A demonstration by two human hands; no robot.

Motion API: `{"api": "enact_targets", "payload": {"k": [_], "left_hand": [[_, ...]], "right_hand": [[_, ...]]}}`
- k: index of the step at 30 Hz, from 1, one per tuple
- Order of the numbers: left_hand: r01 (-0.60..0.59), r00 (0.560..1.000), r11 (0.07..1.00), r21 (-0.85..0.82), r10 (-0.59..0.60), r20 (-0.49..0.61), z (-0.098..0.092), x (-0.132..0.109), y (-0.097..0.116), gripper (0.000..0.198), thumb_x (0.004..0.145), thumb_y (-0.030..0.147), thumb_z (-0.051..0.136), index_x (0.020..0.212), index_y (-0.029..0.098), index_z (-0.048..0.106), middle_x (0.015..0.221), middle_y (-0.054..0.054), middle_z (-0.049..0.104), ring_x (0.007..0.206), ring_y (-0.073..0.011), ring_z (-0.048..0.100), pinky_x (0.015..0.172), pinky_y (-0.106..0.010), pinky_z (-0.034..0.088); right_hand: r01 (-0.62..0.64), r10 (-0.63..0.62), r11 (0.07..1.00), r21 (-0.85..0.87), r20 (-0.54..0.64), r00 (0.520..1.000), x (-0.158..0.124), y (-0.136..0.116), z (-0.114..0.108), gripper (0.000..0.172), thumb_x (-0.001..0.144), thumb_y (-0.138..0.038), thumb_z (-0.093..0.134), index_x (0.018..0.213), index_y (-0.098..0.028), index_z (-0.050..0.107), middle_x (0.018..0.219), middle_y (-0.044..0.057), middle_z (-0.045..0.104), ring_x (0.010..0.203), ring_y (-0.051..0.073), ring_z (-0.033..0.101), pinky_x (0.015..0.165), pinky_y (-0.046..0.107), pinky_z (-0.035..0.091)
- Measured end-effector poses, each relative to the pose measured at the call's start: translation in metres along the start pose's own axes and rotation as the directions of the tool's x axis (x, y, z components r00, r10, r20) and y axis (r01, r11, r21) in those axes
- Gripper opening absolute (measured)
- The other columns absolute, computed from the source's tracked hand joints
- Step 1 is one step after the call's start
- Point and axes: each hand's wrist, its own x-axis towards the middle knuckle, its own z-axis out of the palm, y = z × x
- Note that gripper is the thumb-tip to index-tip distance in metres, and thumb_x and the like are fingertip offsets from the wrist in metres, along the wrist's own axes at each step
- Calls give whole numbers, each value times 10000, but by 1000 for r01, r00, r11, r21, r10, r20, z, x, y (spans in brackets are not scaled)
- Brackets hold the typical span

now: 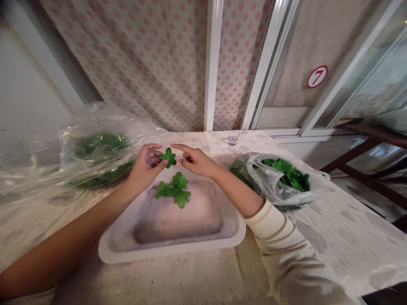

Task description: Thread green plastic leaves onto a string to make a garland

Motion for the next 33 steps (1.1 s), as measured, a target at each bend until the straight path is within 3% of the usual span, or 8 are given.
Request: {"api": "enact_targets", "payload": {"k": [8, 33], "left_hand": [[5, 999, 1000, 18, -5, 40, 0, 0, -2, 411, 671, 194, 637, 1018, 208, 416, 750, 39, 513, 651, -94, 550, 600, -231, 405], [22, 1000, 999, 22, -22, -15, 0, 1, -2, 410, 669, 174, 627, 1012, 198, 404, 765, 37, 498, 639, -85, 532, 594, -230, 407]], "right_hand": [[3, -1, 999, -42, 34, 999, -1, 0, -1, 486, 842, -132, 432, 1324, -189, 408, 555, -74, 367, 520, 75, 318, 545, 198, 324], [11, -11, 1000, -27, 22, 1000, -1, 1, -1, 443, 835, -128, 424, 1273, -168, 478, 563, -71, 301, 530, 77, 266, 540, 198, 297]]}}
